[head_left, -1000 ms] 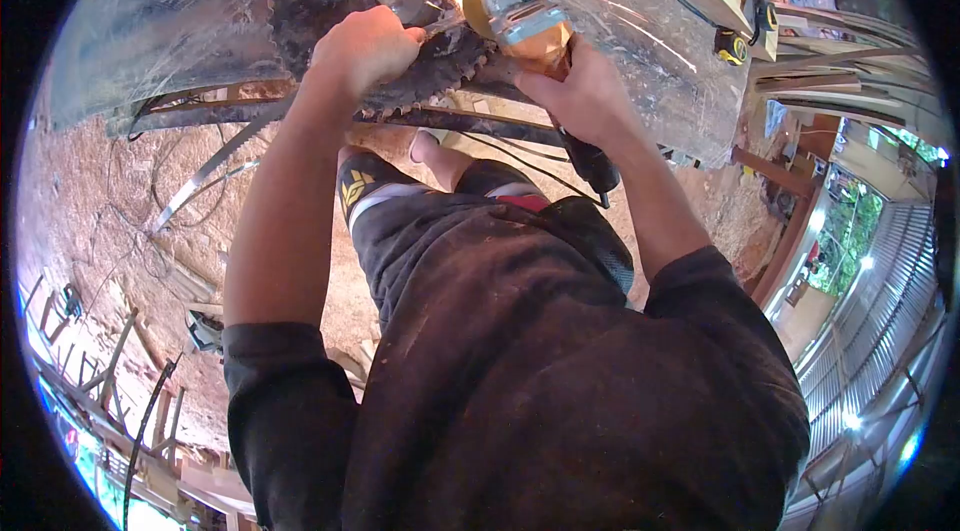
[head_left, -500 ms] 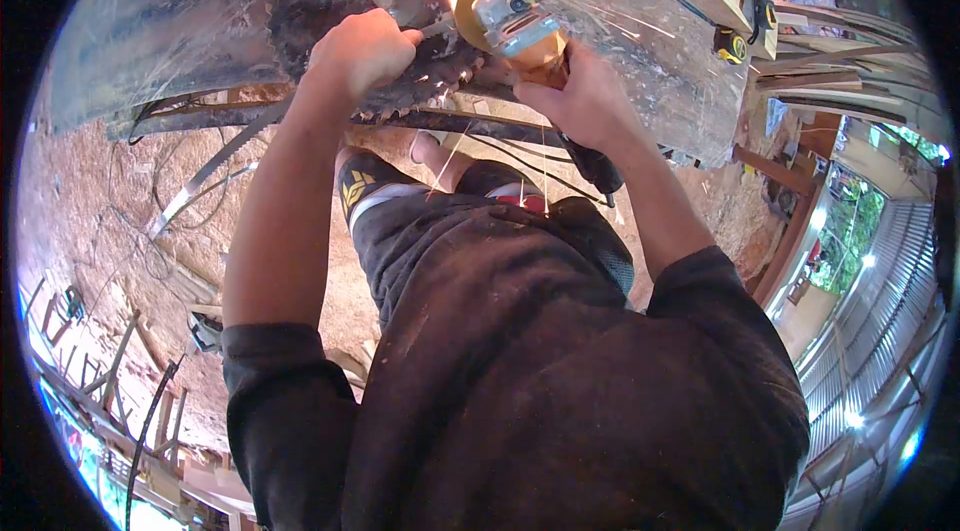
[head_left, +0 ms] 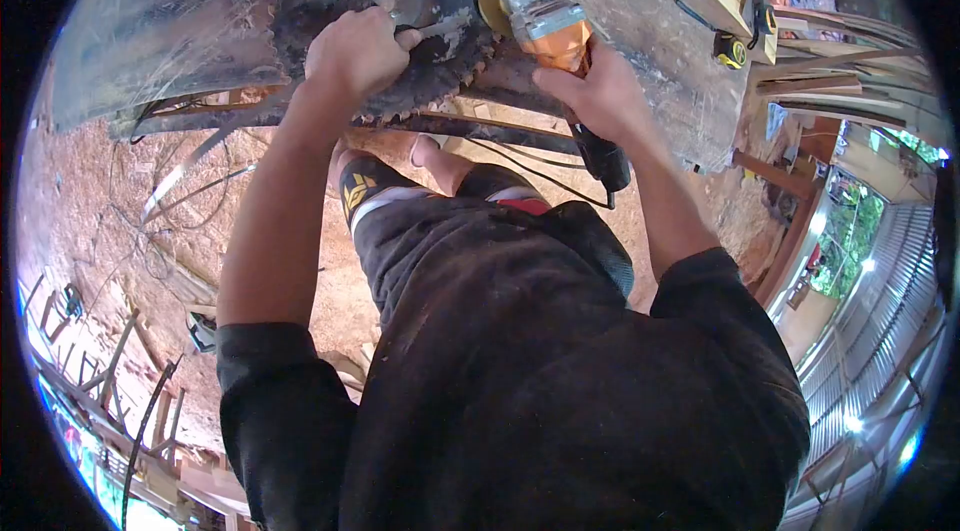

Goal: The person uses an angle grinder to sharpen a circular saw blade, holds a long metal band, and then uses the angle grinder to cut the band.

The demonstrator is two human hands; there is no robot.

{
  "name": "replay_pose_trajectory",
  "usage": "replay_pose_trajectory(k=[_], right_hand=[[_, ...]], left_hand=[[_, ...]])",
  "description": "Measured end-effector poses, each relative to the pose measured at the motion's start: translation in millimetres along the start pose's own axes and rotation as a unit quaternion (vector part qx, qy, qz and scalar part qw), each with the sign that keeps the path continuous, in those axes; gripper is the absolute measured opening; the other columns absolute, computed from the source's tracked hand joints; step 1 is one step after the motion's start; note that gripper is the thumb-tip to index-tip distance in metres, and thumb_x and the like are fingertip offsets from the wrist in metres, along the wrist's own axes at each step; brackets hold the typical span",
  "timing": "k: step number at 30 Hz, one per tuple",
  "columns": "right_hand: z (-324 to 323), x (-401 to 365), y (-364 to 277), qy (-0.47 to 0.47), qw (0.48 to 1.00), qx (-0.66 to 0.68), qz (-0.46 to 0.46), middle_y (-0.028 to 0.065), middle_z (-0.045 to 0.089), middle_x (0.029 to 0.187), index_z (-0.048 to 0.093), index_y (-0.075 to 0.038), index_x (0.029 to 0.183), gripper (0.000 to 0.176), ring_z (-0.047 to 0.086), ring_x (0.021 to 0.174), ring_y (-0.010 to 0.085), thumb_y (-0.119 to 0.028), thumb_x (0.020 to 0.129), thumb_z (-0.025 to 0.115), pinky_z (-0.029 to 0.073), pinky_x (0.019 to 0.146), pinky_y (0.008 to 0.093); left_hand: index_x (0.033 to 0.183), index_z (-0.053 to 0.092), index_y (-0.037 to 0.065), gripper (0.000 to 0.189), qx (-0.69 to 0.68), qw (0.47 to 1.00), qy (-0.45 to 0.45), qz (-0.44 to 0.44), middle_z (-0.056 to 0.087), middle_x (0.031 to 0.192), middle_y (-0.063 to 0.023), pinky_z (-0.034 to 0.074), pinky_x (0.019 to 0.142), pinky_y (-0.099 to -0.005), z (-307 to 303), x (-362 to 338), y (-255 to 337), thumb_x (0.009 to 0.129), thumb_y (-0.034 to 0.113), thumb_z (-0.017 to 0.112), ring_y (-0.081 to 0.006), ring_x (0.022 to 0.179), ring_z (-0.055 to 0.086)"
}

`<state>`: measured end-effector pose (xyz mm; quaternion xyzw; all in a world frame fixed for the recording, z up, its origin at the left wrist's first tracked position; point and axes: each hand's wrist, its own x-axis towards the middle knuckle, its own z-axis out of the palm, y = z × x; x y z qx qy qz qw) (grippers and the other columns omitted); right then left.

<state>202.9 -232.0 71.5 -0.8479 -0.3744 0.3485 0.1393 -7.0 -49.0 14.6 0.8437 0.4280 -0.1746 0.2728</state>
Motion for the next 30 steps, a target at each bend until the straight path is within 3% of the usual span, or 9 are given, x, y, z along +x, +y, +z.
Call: replay_pose_trajectory(k=[2, 4, 6, 8, 11, 13, 24, 26, 30], right_hand=[[2.5, 2.5, 5.3, 0.015, 0.998, -0.024, -0.053, 0.0159, 0.072, 0.092, 0.062, 0.003, 0.122, 0.061, 0.071, 0.082, 0.0261, -0.037, 0.080, 0.081, 0.054, 0.078, 0.0384], [-1.1, 1.2, -5.7, 0.005, 0.998, -0.042, -0.042, 0.0162, 0.072, 0.093, 0.062, 0.003, 0.122, 0.061, 0.071, 0.083, 0.0260, -0.036, 0.080, 0.081, 0.054, 0.079, 0.0384], [-2.0, 2.9, -9.4, -0.007, 0.998, -0.059, -0.031, 0.0164, 0.072, 0.094, 0.062, 0.003, 0.122, 0.060, 0.071, 0.085, 0.0259, -0.036, 0.080, 0.081, 0.054, 0.080, 0.0385], [-1.7, 9.3, -7.2, -0.013, 0.998, -0.042, -0.054, 0.0181, 0.073, 0.098, 0.061, 0.003, 0.122, 0.061, 0.071, 0.089, 0.0273, -0.036, 0.080, 0.082, 0.054, 0.081, 0.0391], [-0.3, 14.5, -5.1, -0.001, 0.994, -0.083, -0.067, 0.0195, 0.073, 0.102, 0.061, 0.004, 0.124, 0.063, 0.072, 0.093, 0.0282, -0.035, 0.080, 0.082, 0.054, 0.083, 0.0398], [-0.5, 14.9, 0.1, -0.008, 0.993, -0.082, -0.089, 0.0201, 0.073, 0.103, 0.060, 0.004, 0.125, 0.064, 0.072, 0.094, 0.0296, -0.035, 0.079, 0.082, 0.054, 0.085, 0.0401], [-9.6, 16.9, -6.7, -0.054, 0.992, -0.084, -0.073, 0.0210, 0.073, 0.106, 0.060, 0.004, 0.126, 0.065, 0.072, 0.099, 0.0326, -0.032, 0.077, 0.083, 0.054, 0.088, 0.0407], [-10.4, 18.7, -4.1, -0.050, 0.991, -0.082, -0.097, 0.0275, 0.071, 0.106, 0.060, 0.006, 0.119, 0.063, 0.070, 0.104, 0.0393, -0.035, 0.076, 0.082, 0.055, 0.088, 0.0448], [-11.4, 19.7, -4.5, -0.040, 0.991, -0.065, -0.107, 0.0284, 0.070, 0.107, 0.060, 0.006, 0.120, 0.065, 0.070, 0.103, 0.0413, -0.036, 0.076, 0.083, 0.055, 0.088, 0.0456]], left_hand=[[0.119, 0.069, 0.002, 0.051, 0.003, 1.000, 0.022, 0.017, 0.072, 0.109, -0.0244, 0.054, 0.095, -0.0507, 3.7, 1.2, -4.5, 0.096, 0.046, 0.060, -0.0417, 0.108, 0.068], [0.097, 0.072, -0.002, 0.056, -0.012, 0.996, 0.079, 0.044, 0.072, 0.100, -0.0272, 0.055, 0.088, -0.0522, 8.3, 5.1, -9.4, 0.095, 0.052, 0.060, -0.0445, 0.099, 0.069], [0.106, 0.071, 0.001, 0.050, 0.000, 0.997, 0.065, 0.053, 0.072, 0.102, -0.0257, 0.055, 0.090, -0.0518, 6.8, 11.7, -11.4, 0.095, 0.049, 0.061, -0.0430, 0.101, 0.069], [0.116, 0.070, 0.003, 0.047, 0.012, 0.997, 0.048, 0.061, 0.073, 0.105, -0.0242, 0.055, 0.092, -0.0514, 2.8, 14.8, -10.9, 0.095, 0.045, 0.062, -0.0416, 0.103, 0.069], [0.108, 0.072, 0.003, 0.044, 0.022, 0.998, 0.027, 0.059, 0.073, 0.103, -0.0241, 0.055, 0.092, -0.0506, 0.9, 18.6, -11.2, 0.094, 0.044, 0.063, -0.0415, 0.101, 0.070], [0.093, 0.073, -0.003, 0.049, -0.002, 0.994, 0.060, 0.086, 0.071, 0.095, -0.0282, 0.056, 0.086, -0.0518, 1.8, 20.2, -13.3, 0.093, 0.045, 0.063, -0.0451, 0.093, 0.069], [0.094, 0.074, -0.001, 0.047, 0.024, 0.992, 0.050, 0.109, 0.072, 0.094, -0.0253, 0.056, 0.086, -0.0509, -5.3, 24.9, -18.1, 0.092, 0.045, 0.066, -0.0428, 0.093, 0.070], [0.098, 0.075, 0.000, 0.045, 0.029, 0.994, 0.042, 0.098, 0.073, 0.099, -0.0237, 0.056, 0.087, -0.0498, -5.8, 25.5, -18.1, 0.091, 0.044, 0.068, -0.0413, 0.097, 0.070], [0.093, 0.075, -0.001, 0.047, 0.038, 0.991, 0.044, 0.123, 0.072, 0.094, -0.0251, 0.056, 0.086, -0.0508, -2.2, 32.8, -23.1, 0.092, 0.045, 0.066, -0.0425, 0.093, 0.070]])
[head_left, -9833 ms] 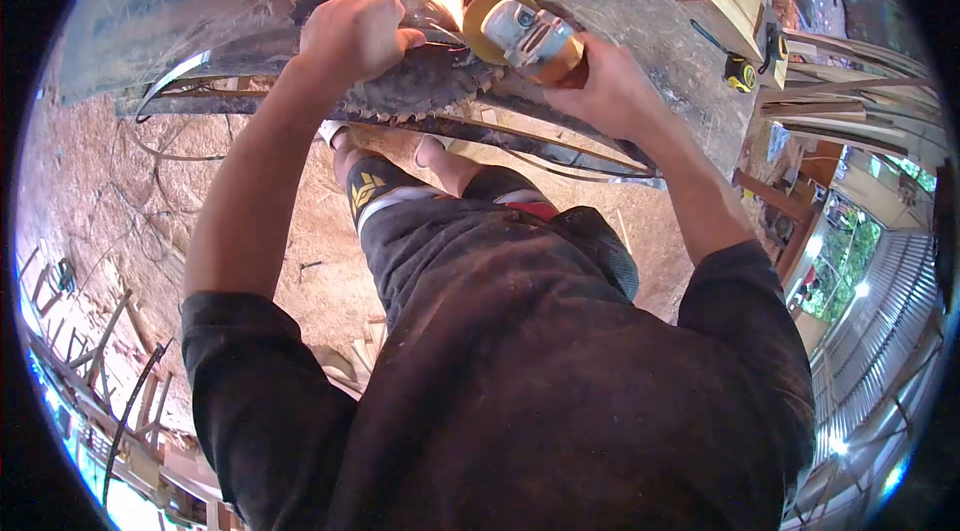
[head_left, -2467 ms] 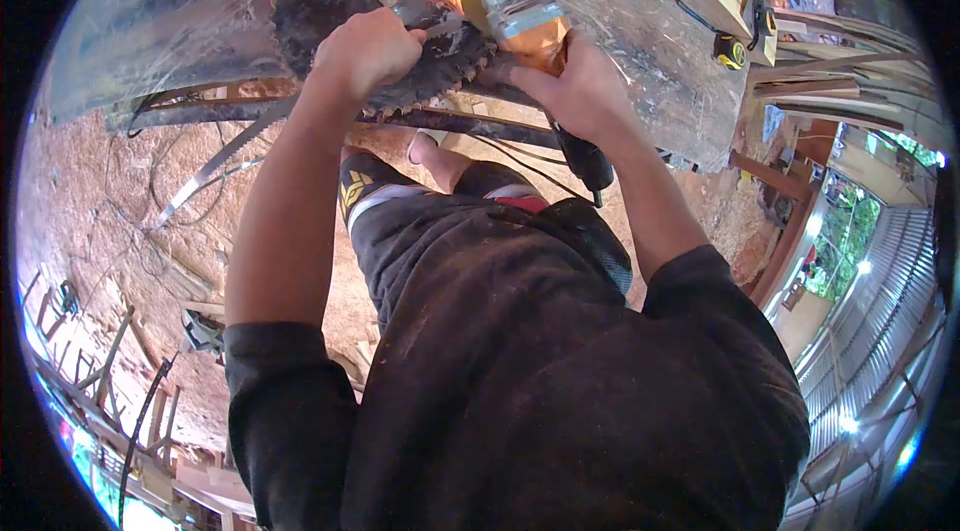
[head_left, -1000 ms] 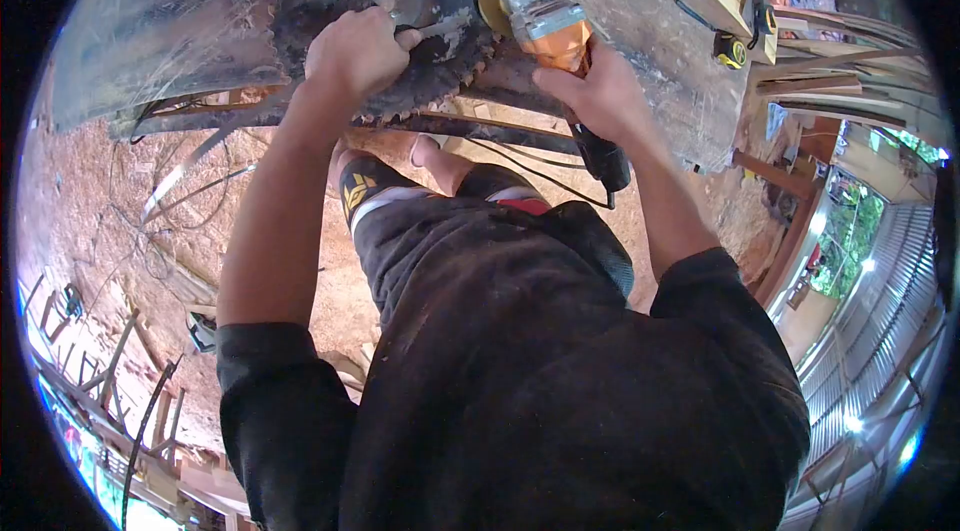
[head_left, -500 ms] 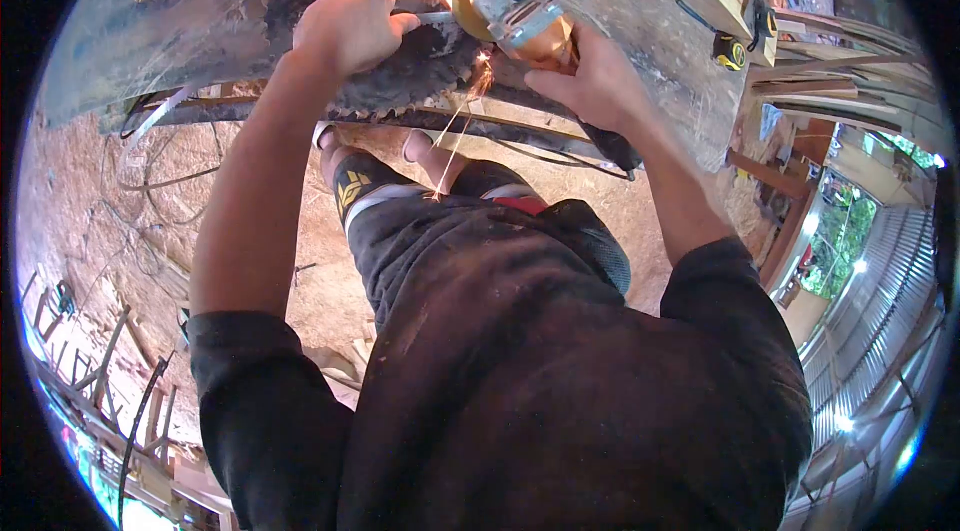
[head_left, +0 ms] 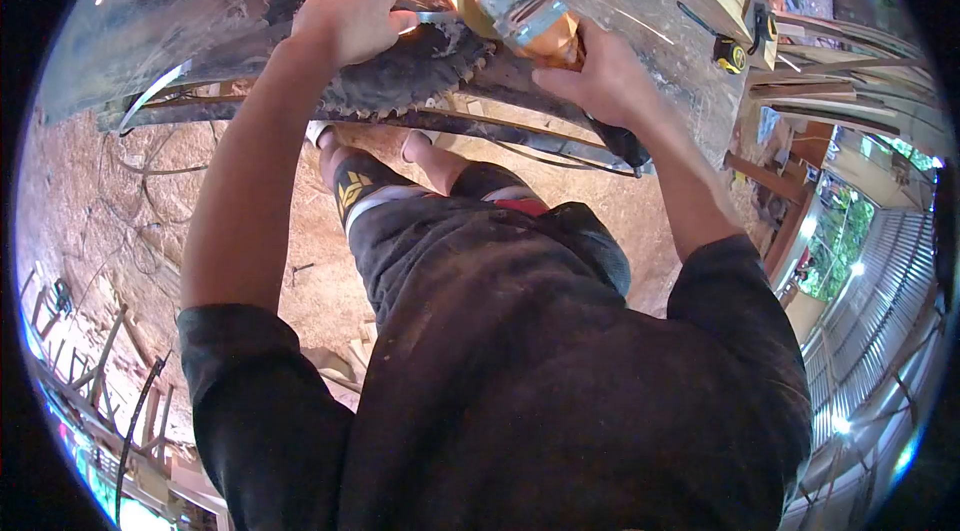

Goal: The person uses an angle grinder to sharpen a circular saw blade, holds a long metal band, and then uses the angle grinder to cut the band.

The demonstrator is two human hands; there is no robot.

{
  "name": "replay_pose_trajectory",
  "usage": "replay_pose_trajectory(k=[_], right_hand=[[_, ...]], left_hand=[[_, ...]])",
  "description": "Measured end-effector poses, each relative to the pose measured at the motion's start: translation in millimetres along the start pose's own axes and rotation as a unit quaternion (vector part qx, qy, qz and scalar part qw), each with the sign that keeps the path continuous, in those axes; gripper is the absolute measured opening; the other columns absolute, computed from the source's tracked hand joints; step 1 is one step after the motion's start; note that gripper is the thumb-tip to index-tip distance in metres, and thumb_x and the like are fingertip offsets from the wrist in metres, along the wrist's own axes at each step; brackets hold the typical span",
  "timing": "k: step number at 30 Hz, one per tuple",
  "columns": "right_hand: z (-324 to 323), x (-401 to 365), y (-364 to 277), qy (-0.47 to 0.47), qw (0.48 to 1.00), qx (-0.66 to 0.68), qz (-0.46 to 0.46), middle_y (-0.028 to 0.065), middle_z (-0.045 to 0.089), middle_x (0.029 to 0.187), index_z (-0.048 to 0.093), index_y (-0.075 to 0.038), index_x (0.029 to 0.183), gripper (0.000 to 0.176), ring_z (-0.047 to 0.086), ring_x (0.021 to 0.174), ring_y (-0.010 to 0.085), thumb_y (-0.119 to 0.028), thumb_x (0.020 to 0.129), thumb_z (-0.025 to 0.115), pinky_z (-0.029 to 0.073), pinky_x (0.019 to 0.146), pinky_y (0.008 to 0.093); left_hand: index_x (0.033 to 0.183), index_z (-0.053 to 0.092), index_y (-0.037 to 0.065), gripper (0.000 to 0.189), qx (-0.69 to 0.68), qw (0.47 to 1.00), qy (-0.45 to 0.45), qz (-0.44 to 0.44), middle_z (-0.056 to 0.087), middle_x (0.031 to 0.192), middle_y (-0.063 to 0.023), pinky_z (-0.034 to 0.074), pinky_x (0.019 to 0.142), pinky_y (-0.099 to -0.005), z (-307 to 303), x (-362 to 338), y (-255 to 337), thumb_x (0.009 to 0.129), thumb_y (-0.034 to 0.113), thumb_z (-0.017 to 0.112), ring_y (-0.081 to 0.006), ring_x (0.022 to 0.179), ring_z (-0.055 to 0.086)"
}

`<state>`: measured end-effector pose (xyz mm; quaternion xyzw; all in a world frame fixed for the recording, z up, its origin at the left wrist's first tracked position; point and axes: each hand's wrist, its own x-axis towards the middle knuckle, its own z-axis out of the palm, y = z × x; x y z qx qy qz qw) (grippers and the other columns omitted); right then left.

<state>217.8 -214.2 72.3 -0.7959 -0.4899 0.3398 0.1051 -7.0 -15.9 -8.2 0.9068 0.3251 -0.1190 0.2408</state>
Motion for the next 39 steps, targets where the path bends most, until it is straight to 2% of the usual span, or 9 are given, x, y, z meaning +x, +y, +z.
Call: replay_pose_trajectory(k=[3, 5, 12, 14, 18, 20, 23, 32, 39], right_hand=[[-0.5, 0.0, 2.8, -0.019, 0.998, -0.049, -0.023, 0.0283, 0.070, 0.108, 0.060, 0.005, 0.121, 0.066, 0.070, 0.103, 0.0415, -0.035, 0.075, 0.083, 0.055, 0.088, 0.0459], [0.0, 2.1, 2.2, -0.003, 1.000, -0.026, -0.013, 0.0211, 0.072, 0.109, 0.061, 0.002, 0.127, 0.063, 0.071, 0.102, 0.0328, -0.030, 0.077, 0.083, 0.053, 0.091, 0.0393], [-6.9, 3.3, -4.8, -0.038, 0.997, -0.066, -0.009, 0.0216, 0.072, 0.109, 0.061, 0.002, 0.129, 0.064, 0.071, 0.102, 0.0329, -0.031, 0.077, 0.083, 0.053, 0.090, 0.0400], [-6.5, 5.2, -1.9, -0.014, 0.999, -0.020, -0.034, 0.0280, 0.071, 0.106, 0.061, 0.005, 0.120, 0.063, 0.070, 0.101, 0.0420, -0.034, 0.075, 0.083, 0.056, 0.088, 0.0453], [-8.3, 9.8, -5.4, -0.001, 0.999, -0.050, -0.021, 0.0281, 0.071, 0.107, 0.061, 0.005, 0.121, 0.064, 0.070, 0.102, 0.0421, -0.034, 0.075, 0.082, 0.056, 0.088, 0.0453], [-7.2, 8.1, -1.2, -0.034, 0.997, -0.055, -0.030, 0.0214, 0.073, 0.103, 0.061, 0.003, 0.126, 0.063, 0.072, 0.095, 0.0315, -0.031, 0.077, 0.082, 0.054, 0.086, 0.0403], [-6.6, 9.7, 5.2, -0.034, 0.999, -0.022, -0.015, 0.0282, 0.071, 0.108, 0.061, 0.005, 0.121, 0.066, 0.069, 0.103, 0.0429, -0.037, 0.076, 0.081, 0.056, 0.089, 0.0455], [-6.9, 3.2, 1.2, -0.009, 0.999, -0.040, -0.016, 0.0227, 0.072, 0.105, 0.060, 0.003, 0.125, 0.062, 0.071, 0.098, 0.0361, -0.030, 0.078, 0.082, 0.054, 0.087, 0.0413], [-7.1, 0.0, -0.8, -0.048, 0.994, -0.091, -0.025, 0.0275, 0.071, 0.109, 0.059, 0.006, 0.124, 0.068, 0.070, 0.103, 0.0413, -0.036, 0.076, 0.082, 0.056, 0.090, 0.0451]], left_hand=[[0.090, 0.074, -0.003, 0.049, -0.009, 1.000, 0.016, 0.015, 0.070, 0.090, -0.0274, 0.055, 0.085, -0.0519, -3.9, -4.0, 0.9, 0.092, 0.046, 0.064, -0.0438, 0.090, 0.070], [0.090, 0.074, -0.003, 0.049, -0.012, 1.000, 0.019, 0.014, 0.070, 0.090, -0.0274, 0.055, 0.085, -0.0518, -3.9, -3.5, 1.8, 0.092, 0.046, 0.064, -0.0437, 0.090, 0.070], [0.099, 0.076, 0.003, 0.044, -0.001, 0.999, -0.027, -0.025, 0.073, 0.104, -0.0233, 0.056, 0.089, -0.0510, -8.6, -2.4, 5.2, 0.092, 0.046, 0.066, -0.0422, 0.101, 0.069], [0.099, 0.076, 0.003, 0.044, -0.001, 0.999, -0.035, -0.024, 0.073, 0.104, -0.0232, 0.056, 0.089, -0.0511, -8.5, -2.1, 5.2, 0.092, 0.045, 0.066, -0.0423, 0.101, 0.069], [0.093, 0.075, 0.000, 0.046, 0.006, 1.000, -0.020, -0.003, 0.071, 0.095, -0.0257, 0.056, 0.086, -0.0511, -1.7, -0.6, 1.6, 0.093, 0.044, 0.065, -0.0432, 0.094, 0.070], [0.088, 0.074, -0.003, 0.049, 0.000, 1.000, -0.005, 0.008, 0.070, 0.089, -0.0280, 0.056, 0.084, -0.0512, -0.7, -1.6, 0.7, 0.093, 0.044, 0.064, -0.0439, 0.091, 0.069], [0.088, 0.074, -0.003, 0.048, -0.003, 0.999, 0.021, 0.027, 0.070, 0.089, -0.0273, 0.056, 0.084, -0.0514, 4.5, -0.4, -2.5, 0.093, 0.044, 0.064, -0.0440, 0.090, 0.069], [0.089, 0.074, -0.002, 0.048, -0.017, 1.000, 0.014, 0.021, 0.070, 0.092, -0.0272, 0.055, 0.085, -0.0505, 1.5, -4.4, -0.3, 0.092, 0.045, 0.065, -0.0434, 0.091, 0.069], [0.091, 0.074, -0.002, 0.048, -0.012, 1.000, 0.016, 0.012, 0.071, 0.092, -0.0268, 0.055, 0.085, -0.0512, 0.8, -5.2, 0.0, 0.093, 0.045, 0.063, -0.0433, 0.091, 0.070]])
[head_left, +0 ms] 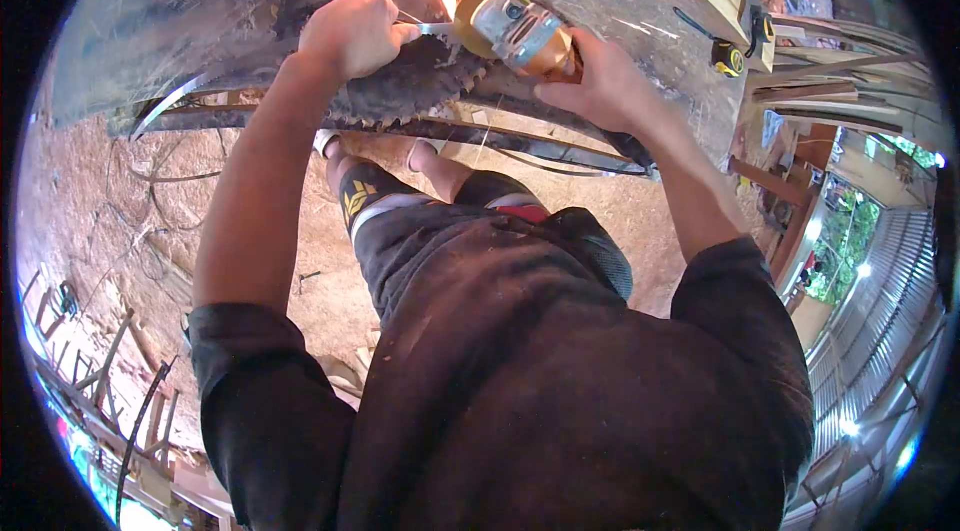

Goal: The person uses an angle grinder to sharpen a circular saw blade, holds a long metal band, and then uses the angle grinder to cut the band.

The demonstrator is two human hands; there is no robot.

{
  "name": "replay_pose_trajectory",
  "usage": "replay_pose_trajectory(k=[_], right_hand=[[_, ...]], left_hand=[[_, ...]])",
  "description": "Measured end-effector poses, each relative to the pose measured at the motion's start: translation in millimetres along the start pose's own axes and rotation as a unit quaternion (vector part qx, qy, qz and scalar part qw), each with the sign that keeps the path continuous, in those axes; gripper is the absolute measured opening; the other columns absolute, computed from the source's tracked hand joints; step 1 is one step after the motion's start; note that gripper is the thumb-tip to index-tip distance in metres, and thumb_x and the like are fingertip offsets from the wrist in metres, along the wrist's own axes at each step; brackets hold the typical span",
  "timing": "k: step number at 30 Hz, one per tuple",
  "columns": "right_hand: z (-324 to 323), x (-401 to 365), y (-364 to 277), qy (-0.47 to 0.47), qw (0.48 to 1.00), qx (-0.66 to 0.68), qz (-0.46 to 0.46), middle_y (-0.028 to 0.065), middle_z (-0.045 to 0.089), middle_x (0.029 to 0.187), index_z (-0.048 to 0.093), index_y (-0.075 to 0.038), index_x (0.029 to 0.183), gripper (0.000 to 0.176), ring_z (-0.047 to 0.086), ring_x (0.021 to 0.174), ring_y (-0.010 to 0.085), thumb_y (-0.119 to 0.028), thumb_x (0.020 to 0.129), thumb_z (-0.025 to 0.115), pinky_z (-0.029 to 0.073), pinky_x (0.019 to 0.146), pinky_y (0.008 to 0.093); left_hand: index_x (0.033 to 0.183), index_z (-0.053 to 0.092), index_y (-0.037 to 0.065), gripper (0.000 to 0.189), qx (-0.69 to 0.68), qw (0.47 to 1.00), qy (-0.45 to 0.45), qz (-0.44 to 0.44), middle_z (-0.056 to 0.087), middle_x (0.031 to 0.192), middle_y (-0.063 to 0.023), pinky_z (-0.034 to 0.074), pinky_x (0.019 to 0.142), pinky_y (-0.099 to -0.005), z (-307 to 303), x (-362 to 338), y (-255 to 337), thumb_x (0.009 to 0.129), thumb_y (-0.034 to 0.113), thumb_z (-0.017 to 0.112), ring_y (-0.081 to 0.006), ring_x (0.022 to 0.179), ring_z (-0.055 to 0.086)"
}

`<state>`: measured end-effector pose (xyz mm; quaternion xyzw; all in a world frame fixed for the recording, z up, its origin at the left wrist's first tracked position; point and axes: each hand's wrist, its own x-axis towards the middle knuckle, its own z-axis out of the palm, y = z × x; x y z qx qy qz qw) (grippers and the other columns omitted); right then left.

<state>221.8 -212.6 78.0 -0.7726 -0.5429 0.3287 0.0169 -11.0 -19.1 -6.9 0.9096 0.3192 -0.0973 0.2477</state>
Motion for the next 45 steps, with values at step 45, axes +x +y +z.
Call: replay_pose_trajectory(k=[45], right_hand=[[5.4, -42.0, -2.0, 0.093, 0.944, 0.234, 0.215, 0.0116, 0.072, 0.087, 0.065, 0.003, 0.117, 0.053, 0.068, 0.074, 0.0179, -0.032, 0.080, 0.082, 0.055, 0.071, 0.0354]], left_hand=[[0.096, 0.073, -0.003, 0.053, -0.111, 0.976, 0.034, -0.184, 0.072, 0.095, -0.0291, 0.056, 0.086, -0.0518, 25.9, -36.3, 34.2, 0.095, 0.049, 0.060, -0.0466, 0.095, 0.070]])
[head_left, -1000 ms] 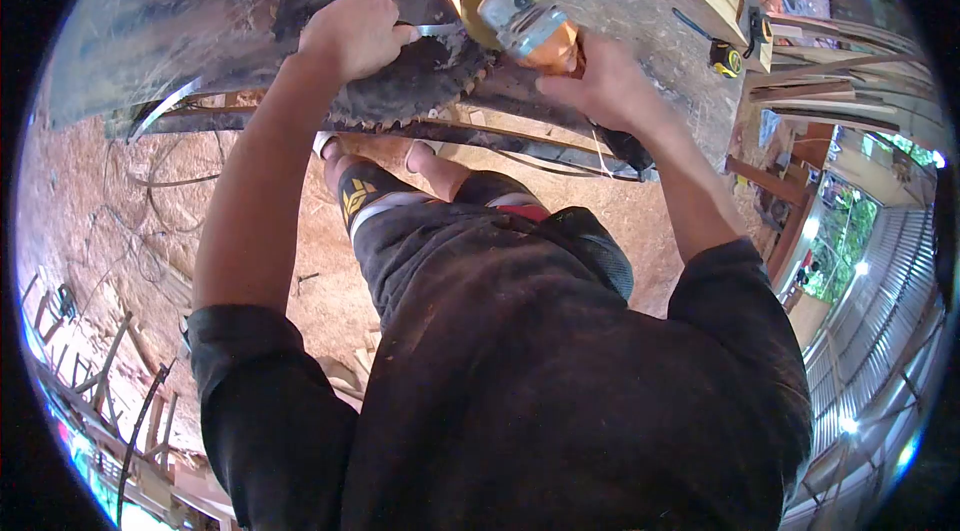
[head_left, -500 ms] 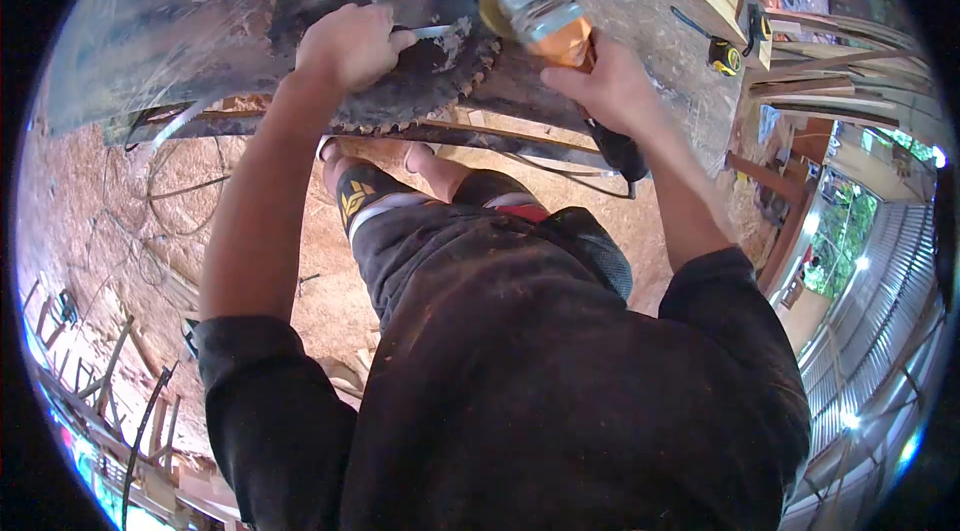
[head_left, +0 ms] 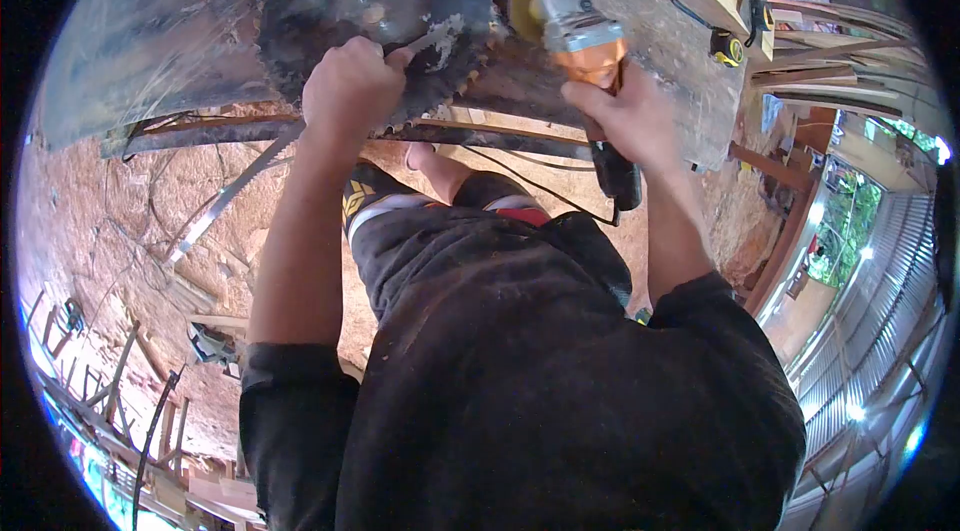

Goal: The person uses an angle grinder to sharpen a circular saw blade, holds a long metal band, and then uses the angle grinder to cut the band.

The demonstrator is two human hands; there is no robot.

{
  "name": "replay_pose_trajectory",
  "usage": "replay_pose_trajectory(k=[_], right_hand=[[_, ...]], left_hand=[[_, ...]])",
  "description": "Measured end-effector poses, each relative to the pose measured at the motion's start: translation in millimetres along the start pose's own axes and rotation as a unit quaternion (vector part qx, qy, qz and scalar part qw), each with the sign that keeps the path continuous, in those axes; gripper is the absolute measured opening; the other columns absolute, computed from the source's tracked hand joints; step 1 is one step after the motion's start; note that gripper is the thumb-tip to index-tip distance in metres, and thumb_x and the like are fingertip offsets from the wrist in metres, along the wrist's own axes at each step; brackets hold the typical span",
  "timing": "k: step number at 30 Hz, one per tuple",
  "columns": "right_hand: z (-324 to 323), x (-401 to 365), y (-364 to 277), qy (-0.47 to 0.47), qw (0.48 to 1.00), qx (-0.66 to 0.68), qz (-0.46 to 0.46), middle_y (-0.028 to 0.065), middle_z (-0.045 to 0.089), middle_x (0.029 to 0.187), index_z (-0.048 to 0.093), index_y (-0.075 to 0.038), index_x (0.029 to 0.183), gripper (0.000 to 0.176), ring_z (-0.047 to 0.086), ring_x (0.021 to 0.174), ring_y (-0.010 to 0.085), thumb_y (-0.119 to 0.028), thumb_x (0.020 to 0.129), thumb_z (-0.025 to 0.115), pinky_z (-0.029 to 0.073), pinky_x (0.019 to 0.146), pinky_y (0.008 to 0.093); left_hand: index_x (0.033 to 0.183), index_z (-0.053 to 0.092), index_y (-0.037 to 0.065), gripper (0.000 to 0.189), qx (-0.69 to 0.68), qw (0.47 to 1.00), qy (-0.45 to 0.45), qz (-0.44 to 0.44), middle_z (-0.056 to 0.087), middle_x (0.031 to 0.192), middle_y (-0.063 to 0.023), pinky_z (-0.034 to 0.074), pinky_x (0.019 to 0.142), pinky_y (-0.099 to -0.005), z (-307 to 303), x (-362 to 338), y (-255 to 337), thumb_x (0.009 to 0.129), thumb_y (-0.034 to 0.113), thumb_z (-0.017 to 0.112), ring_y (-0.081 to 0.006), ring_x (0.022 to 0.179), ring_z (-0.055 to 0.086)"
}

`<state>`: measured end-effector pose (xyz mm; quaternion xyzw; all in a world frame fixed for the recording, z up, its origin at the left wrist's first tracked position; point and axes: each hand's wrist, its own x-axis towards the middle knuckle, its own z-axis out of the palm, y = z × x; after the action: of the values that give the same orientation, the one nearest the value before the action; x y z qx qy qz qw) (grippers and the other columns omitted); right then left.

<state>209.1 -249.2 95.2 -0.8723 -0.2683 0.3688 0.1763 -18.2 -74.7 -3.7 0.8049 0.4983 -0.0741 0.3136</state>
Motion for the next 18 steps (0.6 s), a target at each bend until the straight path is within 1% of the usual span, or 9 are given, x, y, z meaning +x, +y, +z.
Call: replay_pose_trajectory(k=[1, 3, 4, 5, 7, 11, 14, 17, 18], right_hand=[[5.1, 2.1, 2.3, 0.000, 1.000, 0.000, 0.000, 0.0116, 0.072, 0.087, 0.065, 0.003, 0.117, 0.053, 0.068, 0.074, 0.0179, -0.032, 0.080, 0.082, 0.055, 0.071, 0.0354], [17.7, 7.1, 5.6, -0.015, 0.997, -0.041, -0.058, 0.0155, 0.073, 0.091, 0.064, 0.003, 0.119, 0.059, 0.071, 0.081, 0.0243, -0.034, 0.079, 0.083, 0.056, 0.074, 0.0376], [16.1, 0.4, -10.9, -0.065, 0.998, -0.021, -0.003, 0.0215, 0.073, 0.099, 0.063, 0.004, 0.121, 0.062, 0.073, 0.092, 0.0325, -0.037, 0.078, 0.082, 0.055, 0.082, 0.0410], [21.6, 2.2, -7.2, -0.066, 0.998, -0.022, -0.005, 0.0215, 0.073, 0.099, 0.063, 0.004, 0.121, 0.062, 0.073, 0.092, 0.0325, -0.037, 0.078, 0.082, 0.055, 0.082, 0.0410], [34.0, 6.2, 1.6, -0.023, 0.992, -0.073, -0.097, 0.0059, 0.066, 0.077, 0.061, 0.004, 0.115, 0.050, 0.060, 0.059, 0.0113, -0.027, 0.082, 0.082, 0.048, 0.054, 0.0298], [38.7, 0.8, -2.9, -0.013, 0.993, -0.052, -0.108, 0.0068, 0.067, 0.079, 0.061, 0.004, 0.116, 0.050, 0.061, 0.059, 0.0119, -0.026, 0.082, 0.081, 0.048, 0.054, 0.0299], [38.5, -1.8, -10.3, -0.025, 0.995, -0.046, -0.088, 0.0069, 0.067, 0.080, 0.060, 0.004, 0.117, 0.049, 0.061, 0.059, 0.0119, -0.024, 0.082, 0.080, 0.048, 0.055, 0.0301], [42.0, 0.6, -18.1, -0.051, 0.992, -0.024, -0.115, 0.0064, 0.067, 0.080, 0.060, 0.003, 0.117, 0.046, 0.059, 0.057, 0.0114, -0.022, 0.083, 0.079, 0.048, 0.054, 0.0297], [44.1, 5.2, -16.9, -0.055, 0.994, -0.033, -0.090, 0.0141, 0.070, 0.095, 0.061, 0.003, 0.120, 0.053, 0.065, 0.081, 0.0234, -0.027, 0.081, 0.079, 0.051, 0.073, 0.0364]], left_hand=[[0.097, 0.072, -0.003, 0.053, -0.001, 1.000, 0.007, -0.008, 0.071, 0.096, -0.0299, 0.055, 0.087, -0.0513, 0.4, 0.7, 0.3, 0.094, 0.049, 0.062, -0.0465, 0.097, 0.070], [0.099, 0.072, -0.003, 0.053, 0.000, 1.000, -0.006, -0.022, 0.072, 0.099, -0.0298, 0.055, 0.088, -0.0510, -2.2, 1.7, 3.9, 0.094, 0.049, 0.063, -0.0462, 0.099, 0.069], [0.102, 0.072, -0.003, 0.053, 0.002, 0.999, -0.017, -0.035, 0.072, 0.102, -0.0296, 0.055, 0.090, -0.0508, -5.4, 2.0, 5.9, 0.093, 0.048, 0.065, -0.0459, 0.102, 0.069], [0.102, 0.072, -0.003, 0.053, 0.002, 0.999, -0.016, -0.036, 0.072, 0.102, -0.0296, 0.055, 0.090, -0.0508, -7.2, 3.3, 6.6, 0.093, 0.048, 0.065, -0.0459, 0.102, 0.069], [0.105, 0.072, -0.003, 0.054, -0.007, 0.999, -0.042, -0.032, 0.072, 0.105, -0.0290, 0.054, 0.091, -0.0508, -11.4, 5.5, 7.3, 0.093, 0.049, 0.065, -0.0453, 0.105, 0.069], [0.108, 0.072, -0.003, 0.054, 0.002, 0.997, -0.064, -0.033, 0.072, 0.107, -0.0283, 0.054, 0.092, -0.0509, -14.5, 7.8, 7.8, 0.093, 0.048, 0.065, -0.0449, 0.106, 0.068], [0.101, 0.071, -0.005, 0.060, -0.018, 0.999, -0.019, -0.019, 0.069, 0.103, -0.0317, 0.052, 0.091, -0.0549, -4.1, 11.6, 1.3, 0.092, 0.054, 0.062, -0.0485, 0.105, 0.066], [0.101, 0.071, -0.006, 0.060, -0.017, 0.998, -0.059, -0.023, 0.070, 0.104, -0.0313, 0.053, 0.091, -0.0545, -8.0, 12.1, 2.9, 0.092, 0.053, 0.063, -0.0484, 0.105, 0.066], [0.101, 0.071, -0.005, 0.059, -0.021, 0.998, -0.054, -0.028, 0.069, 0.104, -0.0314, 0.053, 0.091, -0.0543, -8.5, 11.1, 4.1, 0.092, 0.052, 0.063, -0.0483, 0.105, 0.066]])
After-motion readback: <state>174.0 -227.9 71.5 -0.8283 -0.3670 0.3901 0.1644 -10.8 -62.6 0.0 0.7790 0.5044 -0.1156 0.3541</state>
